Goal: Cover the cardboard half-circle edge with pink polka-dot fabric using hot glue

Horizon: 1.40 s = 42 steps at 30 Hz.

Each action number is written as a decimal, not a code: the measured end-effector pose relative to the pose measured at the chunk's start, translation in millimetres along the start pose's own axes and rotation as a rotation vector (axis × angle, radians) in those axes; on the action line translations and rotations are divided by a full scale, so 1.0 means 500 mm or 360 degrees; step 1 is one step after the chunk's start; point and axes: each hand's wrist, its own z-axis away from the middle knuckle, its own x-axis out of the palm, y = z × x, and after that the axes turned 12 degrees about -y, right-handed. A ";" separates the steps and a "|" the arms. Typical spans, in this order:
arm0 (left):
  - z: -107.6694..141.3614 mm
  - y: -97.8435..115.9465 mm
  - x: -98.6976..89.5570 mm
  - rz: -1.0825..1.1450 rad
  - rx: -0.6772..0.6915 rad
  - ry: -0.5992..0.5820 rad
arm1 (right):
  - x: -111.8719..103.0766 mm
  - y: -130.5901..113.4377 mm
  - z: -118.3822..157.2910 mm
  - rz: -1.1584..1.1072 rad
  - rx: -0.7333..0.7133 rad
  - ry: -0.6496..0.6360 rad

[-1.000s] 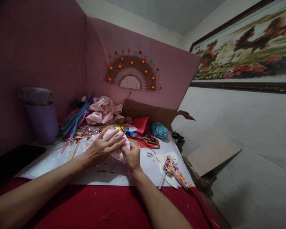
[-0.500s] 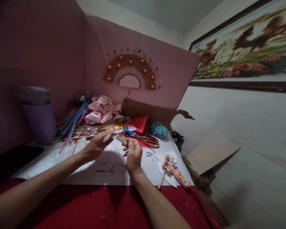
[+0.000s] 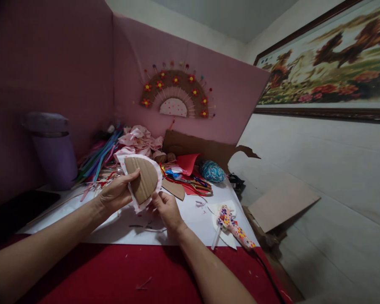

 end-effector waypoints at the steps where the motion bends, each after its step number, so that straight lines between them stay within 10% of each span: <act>1: 0.000 -0.001 0.000 0.0000 0.0008 -0.0011 | 0.002 0.001 0.000 0.0034 0.0008 -0.0004; 20: 0.017 -0.011 -0.006 -0.0190 -0.0049 -0.0401 | 0.002 -0.002 0.002 0.0153 0.0010 0.0126; 42: 0.014 0.010 -0.001 -0.0156 -0.0107 -0.0229 | -0.002 0.002 0.000 0.0235 0.0015 0.0173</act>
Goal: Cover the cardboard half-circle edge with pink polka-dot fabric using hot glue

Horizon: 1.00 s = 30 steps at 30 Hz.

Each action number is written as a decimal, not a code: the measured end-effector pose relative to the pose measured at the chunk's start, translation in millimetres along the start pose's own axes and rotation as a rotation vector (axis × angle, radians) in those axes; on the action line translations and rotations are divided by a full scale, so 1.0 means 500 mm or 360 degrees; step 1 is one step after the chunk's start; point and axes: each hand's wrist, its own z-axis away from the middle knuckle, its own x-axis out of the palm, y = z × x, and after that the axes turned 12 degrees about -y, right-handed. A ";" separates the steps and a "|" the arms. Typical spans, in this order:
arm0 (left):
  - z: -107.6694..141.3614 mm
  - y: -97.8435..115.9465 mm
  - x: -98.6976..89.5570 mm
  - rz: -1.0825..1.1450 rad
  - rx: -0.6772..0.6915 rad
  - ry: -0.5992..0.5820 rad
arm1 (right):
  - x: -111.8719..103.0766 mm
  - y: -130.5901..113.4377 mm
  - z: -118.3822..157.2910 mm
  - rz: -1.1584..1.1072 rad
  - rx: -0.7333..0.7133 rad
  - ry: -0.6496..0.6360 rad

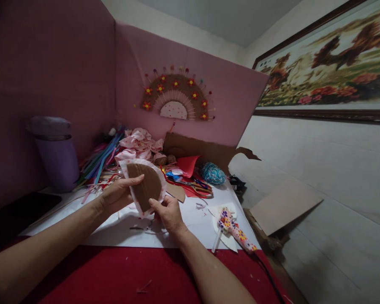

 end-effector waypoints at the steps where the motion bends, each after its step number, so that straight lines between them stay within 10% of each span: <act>1: -0.001 -0.002 -0.003 -0.0015 -0.0020 -0.0016 | 0.000 0.000 0.000 0.0006 -0.0004 0.0014; 11: 0.000 0.014 -0.002 -0.0002 0.0205 -0.0244 | -0.041 -0.001 -0.020 0.0030 -0.0380 0.0372; 18: -0.001 0.016 -0.014 -0.0199 -0.0085 -0.0544 | -0.096 -0.008 -0.034 0.0097 -0.0539 0.0660; 30: 0.009 0.000 0.008 -0.1093 -0.0153 -0.0647 | -0.063 -0.080 0.023 0.1288 -0.1338 0.0443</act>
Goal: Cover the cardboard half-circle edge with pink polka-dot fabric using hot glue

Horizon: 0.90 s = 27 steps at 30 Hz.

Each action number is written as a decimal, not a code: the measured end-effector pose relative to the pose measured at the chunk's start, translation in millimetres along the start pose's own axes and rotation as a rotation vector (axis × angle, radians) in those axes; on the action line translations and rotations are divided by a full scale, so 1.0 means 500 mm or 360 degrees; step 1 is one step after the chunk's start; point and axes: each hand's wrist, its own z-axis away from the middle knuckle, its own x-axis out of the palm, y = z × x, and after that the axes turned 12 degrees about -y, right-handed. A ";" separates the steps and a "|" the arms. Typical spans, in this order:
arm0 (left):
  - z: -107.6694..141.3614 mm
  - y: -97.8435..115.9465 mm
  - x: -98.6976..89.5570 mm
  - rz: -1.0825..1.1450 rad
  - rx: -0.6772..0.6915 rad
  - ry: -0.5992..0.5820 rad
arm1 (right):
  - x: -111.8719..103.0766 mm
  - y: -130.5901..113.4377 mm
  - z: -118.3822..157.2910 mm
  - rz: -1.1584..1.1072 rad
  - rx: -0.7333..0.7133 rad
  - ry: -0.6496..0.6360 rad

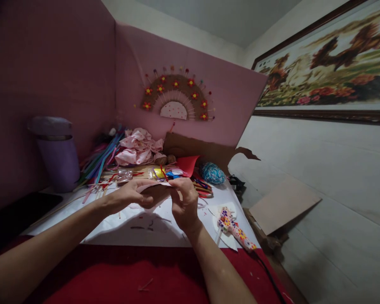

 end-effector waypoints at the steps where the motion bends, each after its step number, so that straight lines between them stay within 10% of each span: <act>1: 0.001 0.003 0.001 -0.0029 -0.0025 0.0016 | -0.002 -0.004 -0.001 0.0033 -0.0066 -0.0001; 20: -0.011 -0.021 0.014 -0.0320 0.0154 -0.0180 | -0.001 -0.025 0.001 0.0308 -0.0228 -0.0076; 27: -0.006 -0.016 -0.001 0.0560 0.0119 0.0327 | 0.019 -0.012 0.002 -0.0327 0.0546 0.0168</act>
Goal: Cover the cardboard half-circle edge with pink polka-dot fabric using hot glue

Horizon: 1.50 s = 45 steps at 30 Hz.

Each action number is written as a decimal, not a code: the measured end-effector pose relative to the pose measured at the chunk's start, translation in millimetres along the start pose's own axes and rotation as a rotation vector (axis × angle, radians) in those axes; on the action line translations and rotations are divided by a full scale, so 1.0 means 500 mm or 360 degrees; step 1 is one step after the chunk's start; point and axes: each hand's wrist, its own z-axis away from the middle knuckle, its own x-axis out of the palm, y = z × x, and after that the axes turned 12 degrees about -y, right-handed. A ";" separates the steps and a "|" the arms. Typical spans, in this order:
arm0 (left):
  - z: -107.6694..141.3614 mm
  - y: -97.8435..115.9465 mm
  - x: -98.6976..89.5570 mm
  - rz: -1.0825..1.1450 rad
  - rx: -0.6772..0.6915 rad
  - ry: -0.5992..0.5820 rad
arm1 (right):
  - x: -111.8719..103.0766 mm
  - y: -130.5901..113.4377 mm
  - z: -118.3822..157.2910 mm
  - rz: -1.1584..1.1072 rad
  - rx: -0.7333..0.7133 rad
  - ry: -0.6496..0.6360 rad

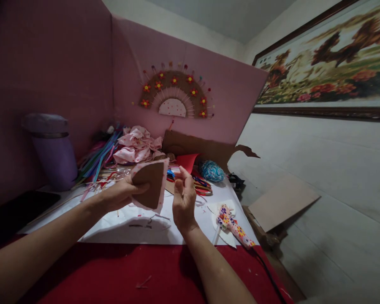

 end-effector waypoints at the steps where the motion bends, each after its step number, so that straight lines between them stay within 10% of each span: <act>1: 0.000 0.003 -0.006 0.0097 -0.0010 0.0057 | 0.006 0.009 0.000 -0.0135 0.0164 -0.0024; 7: -0.006 0.015 -0.040 0.0391 0.0058 0.0252 | 0.041 0.052 0.008 -0.0791 0.0816 -0.0435; 45: -0.003 0.003 -0.027 0.0348 0.0029 0.0311 | 0.046 0.035 0.024 -0.0395 0.0408 -0.0402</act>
